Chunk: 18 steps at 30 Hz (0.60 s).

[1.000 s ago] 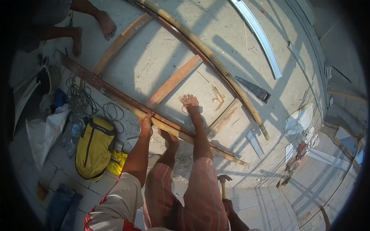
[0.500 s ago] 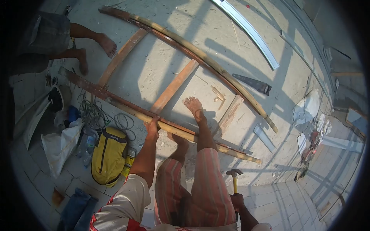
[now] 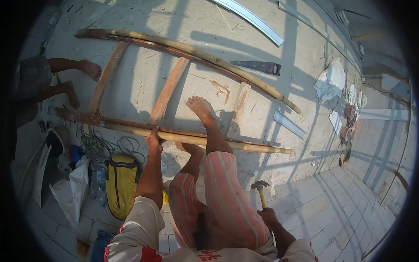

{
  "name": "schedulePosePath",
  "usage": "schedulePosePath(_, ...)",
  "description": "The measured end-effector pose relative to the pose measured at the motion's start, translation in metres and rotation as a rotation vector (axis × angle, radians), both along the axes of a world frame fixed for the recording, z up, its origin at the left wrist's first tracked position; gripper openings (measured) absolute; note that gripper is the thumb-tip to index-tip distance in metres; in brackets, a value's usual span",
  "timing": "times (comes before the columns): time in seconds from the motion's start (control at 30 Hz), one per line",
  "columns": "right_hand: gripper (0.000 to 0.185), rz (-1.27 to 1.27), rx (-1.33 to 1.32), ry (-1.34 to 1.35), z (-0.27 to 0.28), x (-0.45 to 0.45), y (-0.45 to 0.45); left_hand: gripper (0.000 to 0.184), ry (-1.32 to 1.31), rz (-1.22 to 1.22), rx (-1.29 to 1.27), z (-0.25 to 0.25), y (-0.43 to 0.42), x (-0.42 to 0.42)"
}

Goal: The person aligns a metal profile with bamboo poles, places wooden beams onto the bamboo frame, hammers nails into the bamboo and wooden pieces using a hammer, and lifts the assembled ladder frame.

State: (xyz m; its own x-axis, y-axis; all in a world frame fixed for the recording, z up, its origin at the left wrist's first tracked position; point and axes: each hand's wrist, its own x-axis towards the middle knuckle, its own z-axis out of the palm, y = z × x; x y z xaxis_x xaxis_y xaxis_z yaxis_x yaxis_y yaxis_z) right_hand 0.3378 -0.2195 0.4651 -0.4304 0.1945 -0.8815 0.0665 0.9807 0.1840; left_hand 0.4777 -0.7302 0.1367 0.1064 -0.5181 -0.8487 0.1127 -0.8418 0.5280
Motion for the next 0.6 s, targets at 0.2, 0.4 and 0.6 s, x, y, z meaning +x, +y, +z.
schedulePosePath(0.2,0.036,-0.098,-0.003,0.058,0.019,0.012,-0.004,0.09,0.033,-0.049,0.018,0.006,-0.005,-0.001)
schedulePosePath(0.4,0.032,-0.323,-0.011,0.267,0.02,-0.033,-0.002,0.087,0.005,-0.037,-0.03,0.05,-0.008,-0.028)
schedulePosePath(0.6,0.027,-0.56,-0.081,0.504,-0.012,-0.111,0.014,0.059,-0.163,-0.092,-0.027,0.076,-0.016,-0.047)
